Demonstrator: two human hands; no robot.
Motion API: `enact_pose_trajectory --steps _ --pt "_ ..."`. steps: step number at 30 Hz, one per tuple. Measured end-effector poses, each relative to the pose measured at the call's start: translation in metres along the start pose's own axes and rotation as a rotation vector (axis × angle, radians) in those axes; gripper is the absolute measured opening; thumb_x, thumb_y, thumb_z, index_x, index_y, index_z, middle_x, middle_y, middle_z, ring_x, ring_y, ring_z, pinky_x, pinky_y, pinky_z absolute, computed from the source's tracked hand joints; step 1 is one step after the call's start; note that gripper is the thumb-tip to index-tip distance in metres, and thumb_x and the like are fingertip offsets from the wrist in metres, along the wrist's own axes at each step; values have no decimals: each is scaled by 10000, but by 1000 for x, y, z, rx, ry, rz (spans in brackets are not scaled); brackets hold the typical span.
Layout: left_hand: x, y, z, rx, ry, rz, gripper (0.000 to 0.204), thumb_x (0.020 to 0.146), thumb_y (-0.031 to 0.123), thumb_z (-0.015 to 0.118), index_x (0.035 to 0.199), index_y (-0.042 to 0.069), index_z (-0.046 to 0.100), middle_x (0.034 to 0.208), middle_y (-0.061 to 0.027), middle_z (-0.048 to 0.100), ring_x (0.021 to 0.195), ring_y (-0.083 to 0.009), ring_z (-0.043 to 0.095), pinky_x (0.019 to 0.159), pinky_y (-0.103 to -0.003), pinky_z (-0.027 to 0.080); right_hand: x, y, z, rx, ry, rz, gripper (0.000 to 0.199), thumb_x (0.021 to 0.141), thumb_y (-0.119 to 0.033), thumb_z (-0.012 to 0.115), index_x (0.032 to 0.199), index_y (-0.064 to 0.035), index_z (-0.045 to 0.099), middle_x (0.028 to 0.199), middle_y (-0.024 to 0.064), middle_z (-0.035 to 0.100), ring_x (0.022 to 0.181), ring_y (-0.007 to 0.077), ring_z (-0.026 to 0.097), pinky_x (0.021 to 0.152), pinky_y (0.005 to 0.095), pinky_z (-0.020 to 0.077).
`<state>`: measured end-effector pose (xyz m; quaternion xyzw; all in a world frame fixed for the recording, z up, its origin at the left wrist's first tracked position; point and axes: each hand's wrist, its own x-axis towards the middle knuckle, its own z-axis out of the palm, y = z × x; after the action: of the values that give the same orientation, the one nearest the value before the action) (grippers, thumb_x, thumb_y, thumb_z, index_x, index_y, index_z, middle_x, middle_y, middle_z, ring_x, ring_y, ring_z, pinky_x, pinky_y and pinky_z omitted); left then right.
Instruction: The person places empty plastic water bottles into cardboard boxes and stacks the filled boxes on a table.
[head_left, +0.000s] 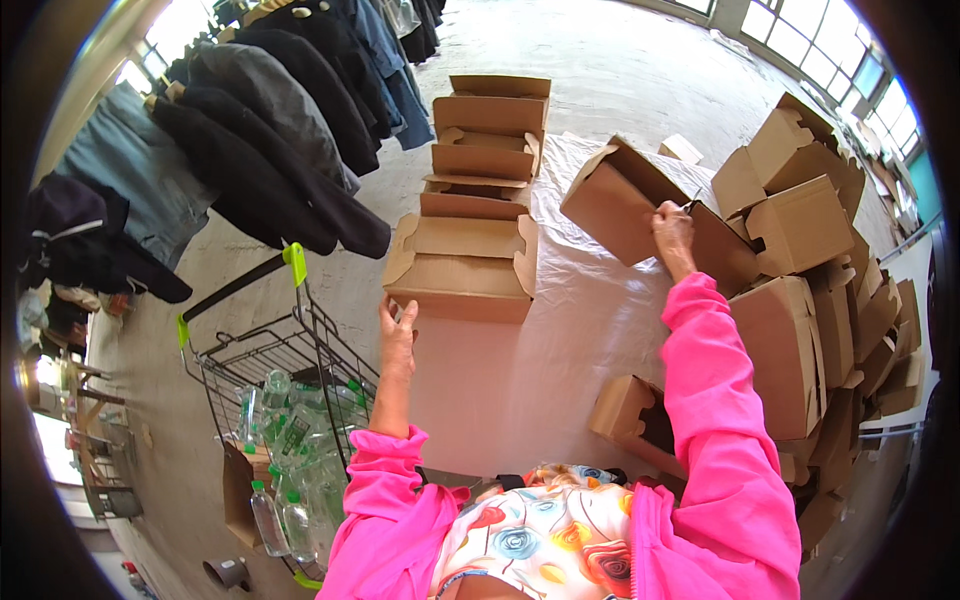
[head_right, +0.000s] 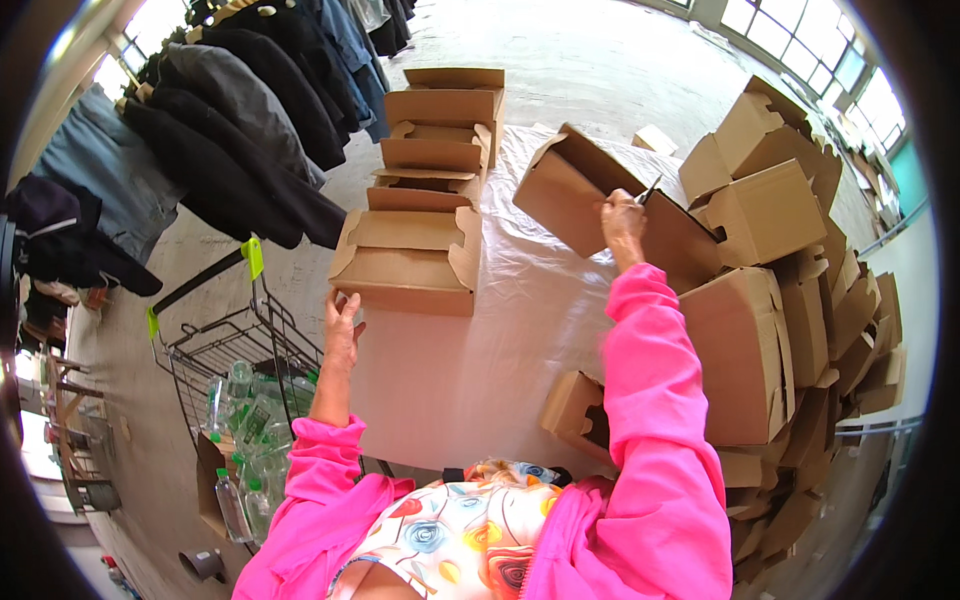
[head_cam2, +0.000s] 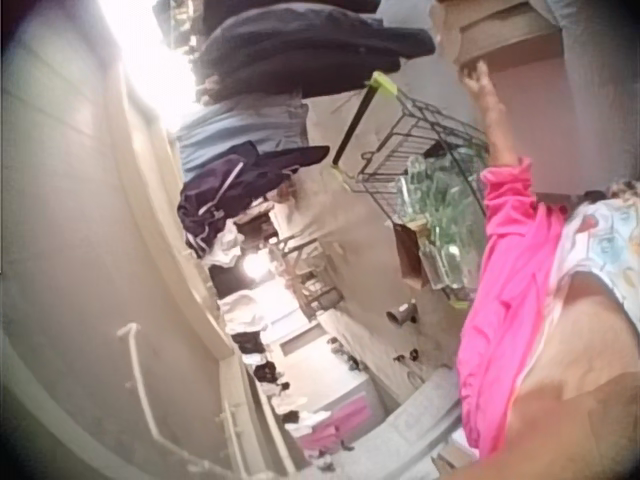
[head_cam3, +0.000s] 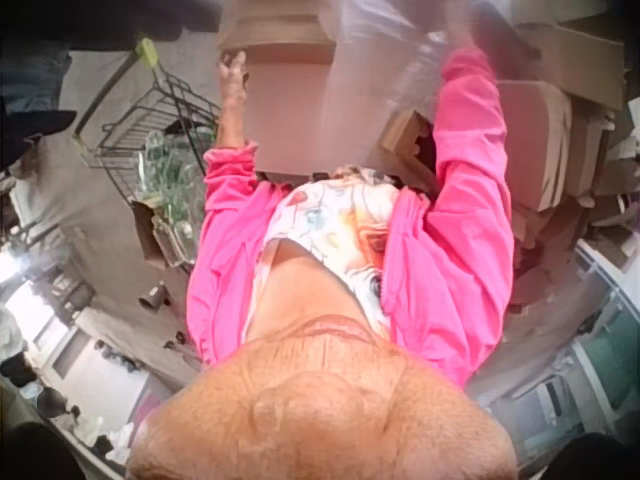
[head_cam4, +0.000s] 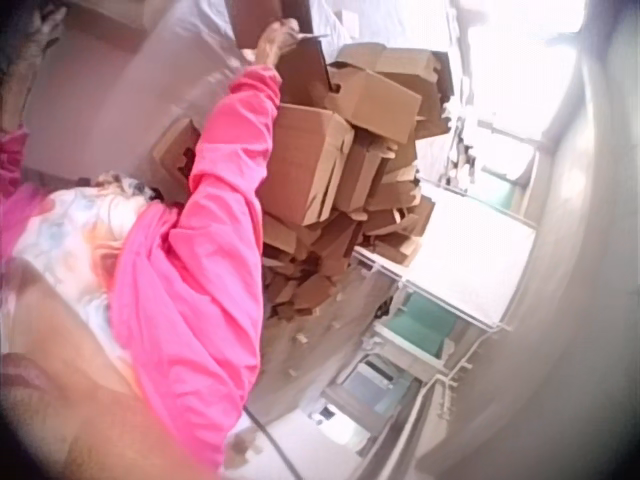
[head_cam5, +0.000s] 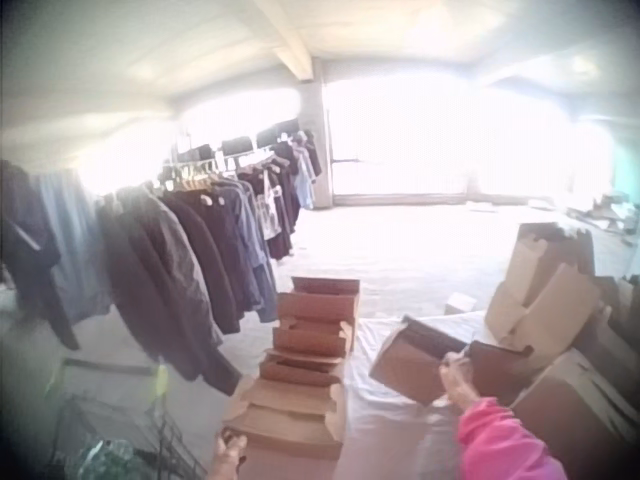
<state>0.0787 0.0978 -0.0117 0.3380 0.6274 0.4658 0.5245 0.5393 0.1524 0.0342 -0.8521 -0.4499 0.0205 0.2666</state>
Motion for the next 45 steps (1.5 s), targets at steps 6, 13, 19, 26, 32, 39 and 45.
enact_pose_trajectory --steps 6,13,19,26,32,39,45 --pt "-64 -1 -36 35 -172 117 444 822 215 566 1228 65 466 1256 -90 461 1145 -179 441 931 -387 362 -45 -31 -122 339 168 -297 169 795 -197 626 768 -41 567 669 73 595 630 133 612 572 264 434" --pt "-147 -14 -126 -108 156 404 175 889 103 514 1023 17 587 958 -40 601 903 -113 553 835 -257 434 -172 -86 -201 705 109 -336 90 783 -92 636 782 -31 570 735 22 584 717 102 588 663 217 438" --pt "-153 -84 -258 196 579 393 237 828 64 557 1059 7 555 1042 -100 589 933 -190 573 837 -306 453 -271 -128 -140 698 -134 -549 88 758 18 636 781 -10 555 758 24 532 734 101 544 659 218 454" --pt "-121 -133 -323 1099 648 296 625 707 45 638 1272 75 374 1289 -161 406 1245 -336 325 1025 -494 250 -324 -151 -78 386 -143 -644 115 706 37 643 766 -7 556 723 100 559 666 234 560 610 316 446" --pt "-59 -139 -363 1442 417 57 613 741 74 574 1310 140 355 1316 -148 380 1230 -364 337 946 -673 196 -344 -140 -61 403 -161 -730 122 698 70 601 778 -10 555 760 115 575 705 269 583 636 336 461" --pt "-44 -132 -377 1566 365 21 677 617 165 726 1209 127 401 1144 -127 476 1108 -339 436 854 -623 330 -369 -122 -61 358 -206 -707 130 709 29 628 798 -28 552 792 104 569 720 288 581 623 358 469" --pt "-56 -113 -379 1545 410 179 729 567 235 760 1176 60 401 1105 -151 502 1066 -318 468 828 -464 420 -368 -107 -60 331 -251 -673 123 730 32 602 815 -36 544 783 104 541 699 305 573 596 377 462"
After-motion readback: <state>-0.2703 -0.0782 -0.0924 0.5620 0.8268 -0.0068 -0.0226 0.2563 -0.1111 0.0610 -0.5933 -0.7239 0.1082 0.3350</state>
